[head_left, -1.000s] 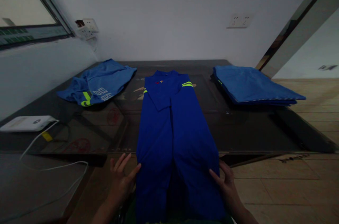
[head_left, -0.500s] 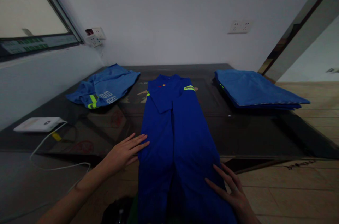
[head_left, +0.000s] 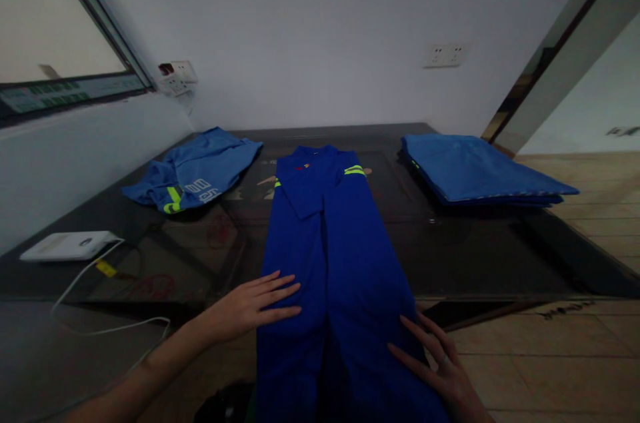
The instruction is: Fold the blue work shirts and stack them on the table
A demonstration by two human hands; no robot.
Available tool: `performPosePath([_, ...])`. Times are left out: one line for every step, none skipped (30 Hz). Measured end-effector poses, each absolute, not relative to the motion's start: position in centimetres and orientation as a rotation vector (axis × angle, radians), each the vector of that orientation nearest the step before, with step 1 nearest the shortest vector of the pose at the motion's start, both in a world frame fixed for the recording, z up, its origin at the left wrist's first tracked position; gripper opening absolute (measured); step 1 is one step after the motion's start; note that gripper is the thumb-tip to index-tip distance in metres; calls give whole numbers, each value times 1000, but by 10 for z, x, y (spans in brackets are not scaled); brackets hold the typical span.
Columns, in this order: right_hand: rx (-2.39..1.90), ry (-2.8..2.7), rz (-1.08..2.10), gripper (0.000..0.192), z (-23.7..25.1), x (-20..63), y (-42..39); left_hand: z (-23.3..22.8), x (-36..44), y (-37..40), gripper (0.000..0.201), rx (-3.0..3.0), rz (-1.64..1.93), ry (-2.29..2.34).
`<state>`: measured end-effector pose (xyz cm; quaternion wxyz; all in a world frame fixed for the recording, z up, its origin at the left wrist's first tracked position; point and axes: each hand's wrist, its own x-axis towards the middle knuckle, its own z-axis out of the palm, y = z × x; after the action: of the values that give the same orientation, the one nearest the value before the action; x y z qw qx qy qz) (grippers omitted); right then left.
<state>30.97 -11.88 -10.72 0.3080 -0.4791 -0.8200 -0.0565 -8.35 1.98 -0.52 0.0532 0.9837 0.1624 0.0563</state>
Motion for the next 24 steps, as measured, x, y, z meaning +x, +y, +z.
performPosePath([-1257,-2177,-154,37,-107,311,-118,-1,-85,22,54,2992,155,460])
performPosePath([-1257,-2179,-155,36,-106,312,-117,1,-88,22,55,3009,138,429])
performPosePath([-1263,-2176,-155,36,-105,312,-116,1,-91,22,55,3042,129,403])
performPosePath([-1259,-2175,-159,36,-104,313,-116,-1,-94,19,57,3089,135,382])
performPosePath([-1248,-2175,-167,36,-102,313,-114,-6,-95,15,58,3142,163,370])
performPosePath([-1225,-2178,-176,35,-101,313,-113,-12,-96,10,59,3191,208,376])
performPosePath([-1194,-2182,-179,35,-99,312,-111,-19,-95,5,60,3234,264,402])
performPosePath([-1164,-2177,-170,35,-97,311,-109,-27,-94,-1,61,3267,319,443])
performPosePath([-1139,-2158,-147,34,-95,309,-107,-33,-90,-6,60,3294,358,488])
performPosePath([-1119,-2126,-117,33,-92,306,-104,-38,-87,-10,59,3316,376,526])
performPosePath([-1096,-2089,-85,32,-88,303,-100,-41,-82,-13,58,3329,377,550])
performPosePath([-1053,-2060,-58,31,-82,300,-95,-42,-78,-14,55,3328,380,554])
performPosePath([-1007,-2039,-27,31,-75,296,-90,-41,-74,-13,53,3307,389,538])
performPosePath([-959,-2029,13,31,-66,293,-84,-38,-71,-11,51,3262,401,510])
performPosePath([-915,-2026,63,32,-54,290,-77,-33,-69,-8,48,3190,411,475])
performPosePath([-884,-2016,122,32,-41,288,-71,-27,-68,-3,45,3093,419,437])
performPosePath([-870,-1993,185,32,-27,285,-64,-20,-68,1,41,2971,432,415])
performPosePath([-873,-1957,243,32,-11,284,-58,-12,-69,6,37,2834,452,413])
performPosePath([-884,-1913,287,31,6,282,-51,-3,-70,10,36,2690,486,441])
performPosePath([-899,-1867,314,29,22,281,-45,7,-72,14,39,2555,533,488])
performPosePath([-927,-1814,323,27,37,280,-40,16,-74,17,42,2435,582,551])
performPosePath([-971,-1756,315,24,52,279,-34,26,-76,20,43,2331,628,624])
performPosePath([-1026,-1691,294,20,64,279,-29,35,-78,21,42,2237,663,699])
performPosePath([-1084,-1624,268,17,75,279,-25,42,-78,22,41,2139,690,766])
